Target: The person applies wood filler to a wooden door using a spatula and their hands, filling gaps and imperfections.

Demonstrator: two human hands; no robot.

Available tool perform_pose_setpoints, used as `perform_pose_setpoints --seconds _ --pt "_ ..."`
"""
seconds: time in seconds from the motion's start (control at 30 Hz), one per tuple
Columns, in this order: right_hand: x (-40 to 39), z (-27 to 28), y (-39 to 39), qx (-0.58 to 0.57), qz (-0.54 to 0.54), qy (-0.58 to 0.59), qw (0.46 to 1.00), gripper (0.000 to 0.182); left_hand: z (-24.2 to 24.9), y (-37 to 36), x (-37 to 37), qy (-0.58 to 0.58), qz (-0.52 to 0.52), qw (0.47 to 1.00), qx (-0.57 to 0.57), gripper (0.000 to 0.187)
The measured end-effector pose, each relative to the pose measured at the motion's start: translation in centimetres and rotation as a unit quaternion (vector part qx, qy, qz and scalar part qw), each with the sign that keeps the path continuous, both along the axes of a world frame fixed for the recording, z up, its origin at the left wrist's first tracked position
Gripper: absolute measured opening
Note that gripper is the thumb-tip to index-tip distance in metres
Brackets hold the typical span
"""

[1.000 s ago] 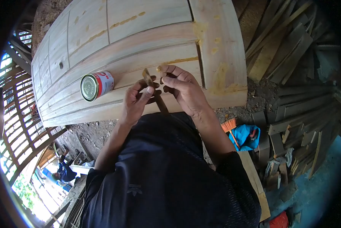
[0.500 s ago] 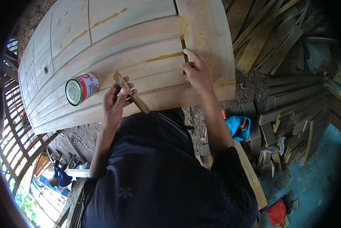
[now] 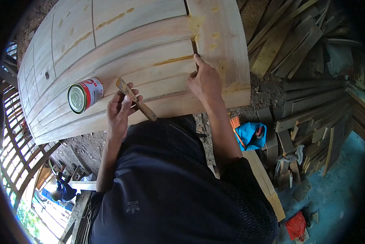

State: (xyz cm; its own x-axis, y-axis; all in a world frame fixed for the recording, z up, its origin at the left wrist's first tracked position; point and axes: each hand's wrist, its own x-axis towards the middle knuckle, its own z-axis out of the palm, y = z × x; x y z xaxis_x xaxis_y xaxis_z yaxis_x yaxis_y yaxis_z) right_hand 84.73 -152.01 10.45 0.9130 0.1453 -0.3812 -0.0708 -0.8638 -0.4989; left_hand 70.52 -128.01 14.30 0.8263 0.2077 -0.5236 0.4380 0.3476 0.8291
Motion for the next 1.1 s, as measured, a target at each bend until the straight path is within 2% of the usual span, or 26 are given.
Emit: perform_pose_setpoints --seconds 0.2,0.3,0.4,0.47,0.5,0.57,0.7,0.77,0.8,0.87,1.1 --pt "-0.6 0.2 -0.3 -0.026 -0.01 -0.002 1.0 0.057 -0.3 0.1 -0.3 0.001 0.008 1.0 0.008 0.05" --pt "-1.4 -1.1 -0.8 0.005 -0.002 -0.037 0.999 0.054 -0.4 0.2 -0.2 -0.003 0.002 1.0 0.007 0.05" --pt "-2.0 -2.3 -1.2 0.057 -0.021 -0.043 0.997 0.054 -0.4 0.2 -0.1 -0.005 0.005 1.0 0.007 0.049" --pt "-2.0 -3.5 -1.5 0.176 -0.08 -0.023 0.981 0.056 -0.4 0.2 0.0 0.001 0.006 1.0 0.01 0.049" --pt "-1.8 -3.5 -1.4 0.176 -0.082 -0.023 0.981 0.056 -0.4 0.2 0.0 0.002 0.004 1.0 0.01 0.049" --pt "-1.4 -3.5 -1.1 0.21 -0.096 0.051 0.972 0.06 -0.5 0.0 0.1 0.006 0.006 1.0 0.005 0.05" --pt "-0.4 -3.9 -0.7 0.187 -0.092 0.038 0.977 0.062 -0.4 -0.2 0.5 0.004 -0.013 1.0 0.007 0.051" --pt "-0.4 -2.3 -0.5 0.222 -0.122 0.129 0.959 0.067 -0.5 -0.1 0.6 0.003 -0.015 1.0 0.007 0.051" --pt "-0.9 -3.0 -0.9 0.221 -0.122 0.128 0.959 0.067 -0.4 -0.2 0.6 0.003 -0.016 1.0 0.006 0.051" --pt "-1.7 -5.0 -1.6 0.189 -0.064 -0.002 0.98 0.07 -0.1 -0.1 0.6 0.003 -0.014 1.0 0.015 0.052" --pt "-0.4 -2.5 0.4 0.207 -0.122 0.065 0.969 0.07 -0.5 0.5 0.2 0.004 -0.005 1.0 0.013 0.052"
